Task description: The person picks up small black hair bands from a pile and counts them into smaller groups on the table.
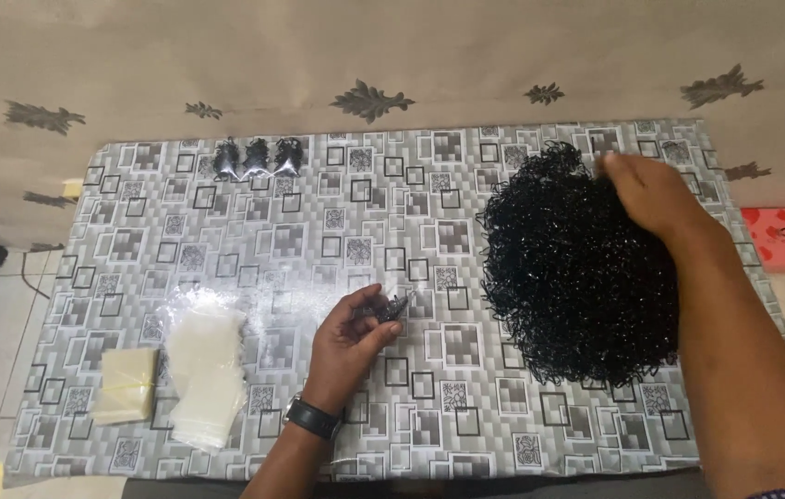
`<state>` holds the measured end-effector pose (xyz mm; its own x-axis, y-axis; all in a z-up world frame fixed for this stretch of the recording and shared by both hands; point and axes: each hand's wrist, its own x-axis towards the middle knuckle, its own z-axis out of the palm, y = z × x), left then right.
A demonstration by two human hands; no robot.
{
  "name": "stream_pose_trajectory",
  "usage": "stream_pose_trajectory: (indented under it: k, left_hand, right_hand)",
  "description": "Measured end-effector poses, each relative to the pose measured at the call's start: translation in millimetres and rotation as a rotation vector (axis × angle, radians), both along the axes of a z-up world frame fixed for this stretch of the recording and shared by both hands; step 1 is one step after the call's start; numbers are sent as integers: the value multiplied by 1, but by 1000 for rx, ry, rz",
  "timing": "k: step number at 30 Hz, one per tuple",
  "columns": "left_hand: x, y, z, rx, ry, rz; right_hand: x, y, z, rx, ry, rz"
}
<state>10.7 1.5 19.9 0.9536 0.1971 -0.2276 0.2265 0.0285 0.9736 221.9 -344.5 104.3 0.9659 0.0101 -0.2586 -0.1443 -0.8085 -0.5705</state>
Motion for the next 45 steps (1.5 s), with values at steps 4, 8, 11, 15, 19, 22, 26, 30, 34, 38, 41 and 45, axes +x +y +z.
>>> stream_pose_trajectory:
  k: [4,8,11,15,19,22,26,30,34,38,41,45]
  left_hand:
    - [1,-1,8,10,26,13]
    - [0,0,5,-23,17,21]
    - [1,2,-3,-29,-26,4]
    - [1,4,-12,-68,-116,-9]
    - [-1,4,-11,-107,-129,-17]
    - [-2,3,-14,-96,-150,-5]
    - [-2,2,-10,-101,-152,-6]
    - [-1,3,-14,-84,-142,-4]
    - [1,4,-13,-83,-135,-7]
    - [0,5,-16,-100,-132,11]
    - [-1,4,-19,-116,-137,16]
    - [-2,-1,9,-46,18,31]
  right_hand:
    - [69,-18,-62,38,-333,89]
    - [62,37,-25,-16,-79,-17]
    - [63,37,-35,-100,20,76]
    - [27,46,-11,-244,2,319]
    - [8,38,-11,-280,29,364]
    - [-8,38,-4,-304,51,392]
    - [5,37,-19,-227,-106,355]
    - [32,54,-39,-290,-207,378]
    - [44,76,-69,-396,-125,386]
    - [22,71,-66,-521,-122,432]
    - [-23,51,-28,-316,-228,403]
    - [-65,13,17,44,-85,-130]
